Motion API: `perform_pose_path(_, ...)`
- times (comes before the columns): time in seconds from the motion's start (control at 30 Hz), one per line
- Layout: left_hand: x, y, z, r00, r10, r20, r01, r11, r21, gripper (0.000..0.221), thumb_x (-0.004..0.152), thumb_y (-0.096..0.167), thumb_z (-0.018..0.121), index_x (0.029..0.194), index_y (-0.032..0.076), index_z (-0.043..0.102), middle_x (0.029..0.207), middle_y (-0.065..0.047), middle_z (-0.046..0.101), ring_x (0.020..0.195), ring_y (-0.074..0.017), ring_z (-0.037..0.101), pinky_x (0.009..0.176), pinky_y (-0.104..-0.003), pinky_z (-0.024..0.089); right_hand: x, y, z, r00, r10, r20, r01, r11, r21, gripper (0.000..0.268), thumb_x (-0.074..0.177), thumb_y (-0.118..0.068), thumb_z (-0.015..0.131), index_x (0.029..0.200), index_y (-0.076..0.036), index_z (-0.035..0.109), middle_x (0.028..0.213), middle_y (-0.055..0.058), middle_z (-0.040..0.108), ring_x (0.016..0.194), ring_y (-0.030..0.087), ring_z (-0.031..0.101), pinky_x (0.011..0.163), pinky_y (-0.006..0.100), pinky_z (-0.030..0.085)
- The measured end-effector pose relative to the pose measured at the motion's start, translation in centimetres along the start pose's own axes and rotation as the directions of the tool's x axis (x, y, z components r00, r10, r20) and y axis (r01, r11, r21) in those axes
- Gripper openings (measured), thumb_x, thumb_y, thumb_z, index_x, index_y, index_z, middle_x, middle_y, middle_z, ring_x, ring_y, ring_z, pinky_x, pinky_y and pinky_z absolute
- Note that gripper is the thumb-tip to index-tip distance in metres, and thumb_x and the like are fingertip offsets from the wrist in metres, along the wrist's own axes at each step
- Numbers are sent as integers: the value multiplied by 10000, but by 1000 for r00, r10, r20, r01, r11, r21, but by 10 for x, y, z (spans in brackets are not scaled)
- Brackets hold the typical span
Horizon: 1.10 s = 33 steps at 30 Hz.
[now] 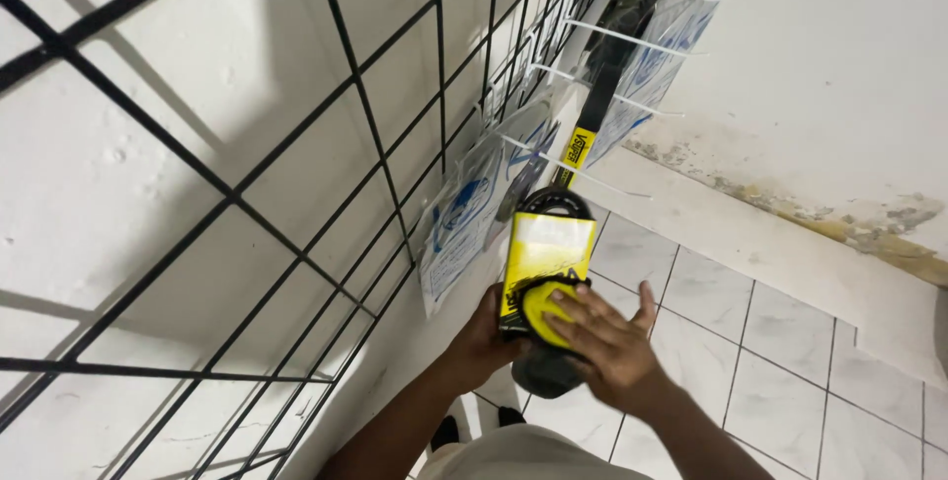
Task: Wiping a packaged scooter belt with a cleaning cloth.
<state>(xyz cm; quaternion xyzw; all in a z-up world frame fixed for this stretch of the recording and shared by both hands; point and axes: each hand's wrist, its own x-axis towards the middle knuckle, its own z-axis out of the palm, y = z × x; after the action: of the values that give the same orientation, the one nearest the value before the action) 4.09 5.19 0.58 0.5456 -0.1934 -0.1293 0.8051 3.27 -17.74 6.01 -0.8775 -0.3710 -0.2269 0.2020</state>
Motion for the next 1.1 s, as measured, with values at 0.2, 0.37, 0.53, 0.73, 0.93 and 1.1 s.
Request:
perform_pose_path(0.2,-10,-38,-17,1000,-23,-16,25,991,129,901,760,-55,771,1517,87,301,1427,-146,510,1268,-293,568,1036,-417,541,-8,-29,19,976,-97,195,73,989,126,554,791,-299,781,1332,-247,672,1477,-72,583,1434,164,417,1116,688,-84)
perform_pose_path(0.37,-18,-9,-11,1000,-20,-6,20,996,92,888,821,6,703,1585,68,255,1434,-137,529,1271,-261,547,1065,-394,489,-5,-29,21,999,-29,-35,30,999,31,480,827,-226,749,1298,-256,658,1432,-62,625,1475,158,398,1239,566,-143)
perform_pose_path(0.53,-39,-16,-10,995,83,58,-82,996,-32,799,906,40,637,1588,43,220,1429,-141,492,1210,-231,525,1008,-372,487,-28,-52,34,997,68,26,-68,998,-10,611,785,-226,736,1379,-201,595,1514,-2,549,1541,232,287,1234,629,-146)
perform_pose_path(0.73,-61,-27,3,997,82,15,-83,986,147,864,782,-98,625,1553,18,254,1462,-174,484,1320,-287,506,1133,-427,426,-34,-54,24,994,-21,103,24,999,-28,630,785,-354,747,1391,-272,597,1505,-60,554,1478,183,369,1186,656,-137)
perform_pose_path(0.93,-66,-50,-4,1000,-1,1,1,991,-133,898,816,-125,655,1586,69,235,1490,-163,495,1300,-257,556,1058,-372,529,-39,-73,26,994,11,107,-11,1000,-8,696,737,-285,785,1403,-252,586,1541,-15,517,1506,240,327,1179,678,-109)
perform_pose_path(1.1,-62,-35,3,995,57,80,-58,998,15,806,816,-72,610,1542,20,273,1422,-137,506,1254,-223,511,1082,-353,450,-48,-52,32,990,40,138,-30,997,-74,707,726,-339,800,1399,-320,584,1541,-61,506,1482,192,344,1176,687,-113)
